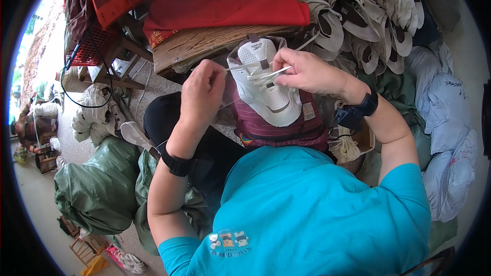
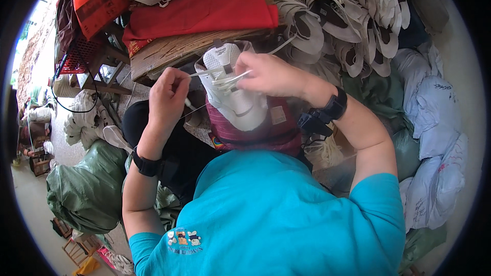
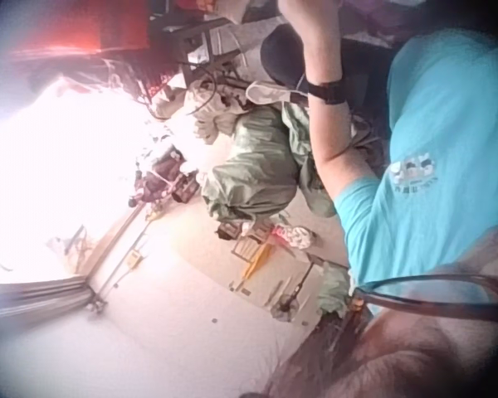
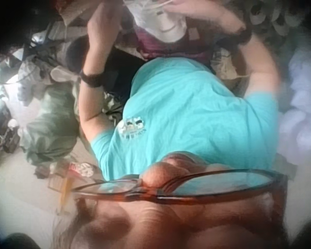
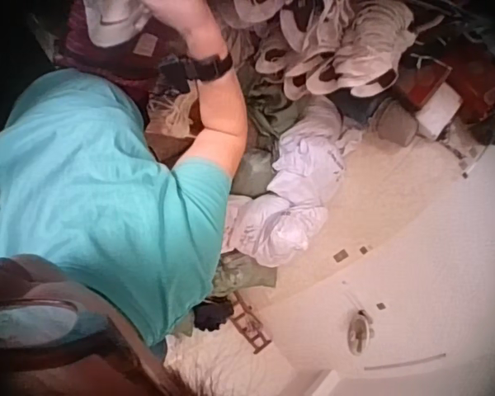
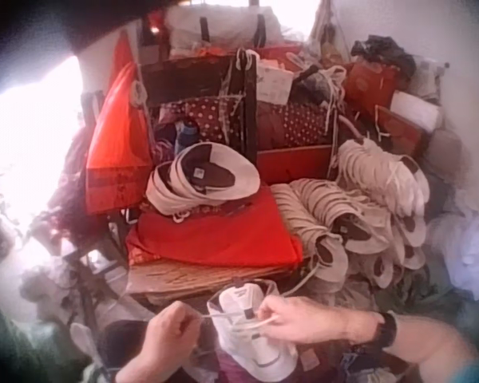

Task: The person laces a white sneaker by threading a white shoelace through the eyelets. They pull the laces tight and adjust the fit repeatedly while holding the shoe on their lap.

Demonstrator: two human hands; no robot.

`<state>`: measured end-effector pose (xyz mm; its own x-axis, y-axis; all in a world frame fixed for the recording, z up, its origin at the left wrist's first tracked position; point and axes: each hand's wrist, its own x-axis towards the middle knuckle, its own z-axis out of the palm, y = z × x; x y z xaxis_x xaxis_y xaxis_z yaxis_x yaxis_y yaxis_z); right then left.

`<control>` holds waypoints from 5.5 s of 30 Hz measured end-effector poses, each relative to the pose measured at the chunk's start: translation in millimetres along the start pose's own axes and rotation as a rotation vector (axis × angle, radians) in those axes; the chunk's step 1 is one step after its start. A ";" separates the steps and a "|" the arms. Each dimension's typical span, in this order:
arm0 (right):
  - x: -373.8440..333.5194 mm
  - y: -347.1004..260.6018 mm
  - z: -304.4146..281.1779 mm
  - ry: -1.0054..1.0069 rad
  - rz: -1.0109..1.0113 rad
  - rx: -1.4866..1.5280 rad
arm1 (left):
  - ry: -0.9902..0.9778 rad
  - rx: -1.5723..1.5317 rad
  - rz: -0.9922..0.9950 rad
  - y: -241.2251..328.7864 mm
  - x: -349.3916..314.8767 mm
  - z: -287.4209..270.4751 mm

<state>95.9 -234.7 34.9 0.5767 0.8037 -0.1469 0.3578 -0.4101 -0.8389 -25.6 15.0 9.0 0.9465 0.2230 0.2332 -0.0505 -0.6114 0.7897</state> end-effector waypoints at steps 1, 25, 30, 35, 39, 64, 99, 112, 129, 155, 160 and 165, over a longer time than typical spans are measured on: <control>-2.4 -1.5 -1.5 0.003 -0.052 -0.045 | 0.008 -0.001 -0.024 -3.0 -1.3 -3.8; 19.3 0.5 -0.9 0.294 -0.402 -0.533 | 0.418 0.199 -0.141 -51.5 -19.2 -126.3; 14.2 4.8 -8.0 0.457 -0.667 -0.897 | 0.356 0.229 -0.155 -62.4 -25.3 -138.5; 2.6 33.1 -7.0 0.638 -0.636 -0.985 | 0.244 0.271 -0.231 -66.7 -40.2 -157.4; 0.3 27.6 -3.4 0.622 -0.465 -0.938 | 0.179 0.274 -0.308 -73.0 -48.9 -147.6; 10.3 11.0 -41.2 -0.111 -0.345 1.000 | 0.312 -1.720 -0.588 -121.9 -52.7 -163.2; -28.6 70.5 -142.9 0.420 -0.133 1.168 | -0.025 0.378 0.370 23.5 13.8 53.5; -56.8 83.6 -199.6 0.606 -0.205 1.153 | -0.140 0.337 0.482 23.7 1.0 14.0; -55.5 84.5 -98.7 0.670 0.202 0.394 | 0.609 -1.039 -0.450 -126.2 -27.6 -173.0; 14.3 -5.9 10.1 0.217 -0.263 -1.065 | -0.050 -0.600 -0.352 8.8 -12.3 45.2; 13.9 -10.3 7.7 0.146 -0.232 -0.951 | -0.127 -0.533 -0.417 10.2 -5.4 39.3; 23.6 -7.6 -5.3 0.061 -0.101 -0.652 | -0.211 -0.473 -0.381 0.6 3.2 38.6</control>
<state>110.6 -214.9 40.5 0.5511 0.8336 -0.0381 0.7722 -0.5267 -0.3552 -10.3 -14.0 -11.6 0.9657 0.1749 -0.1918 0.2123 -0.1067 0.9714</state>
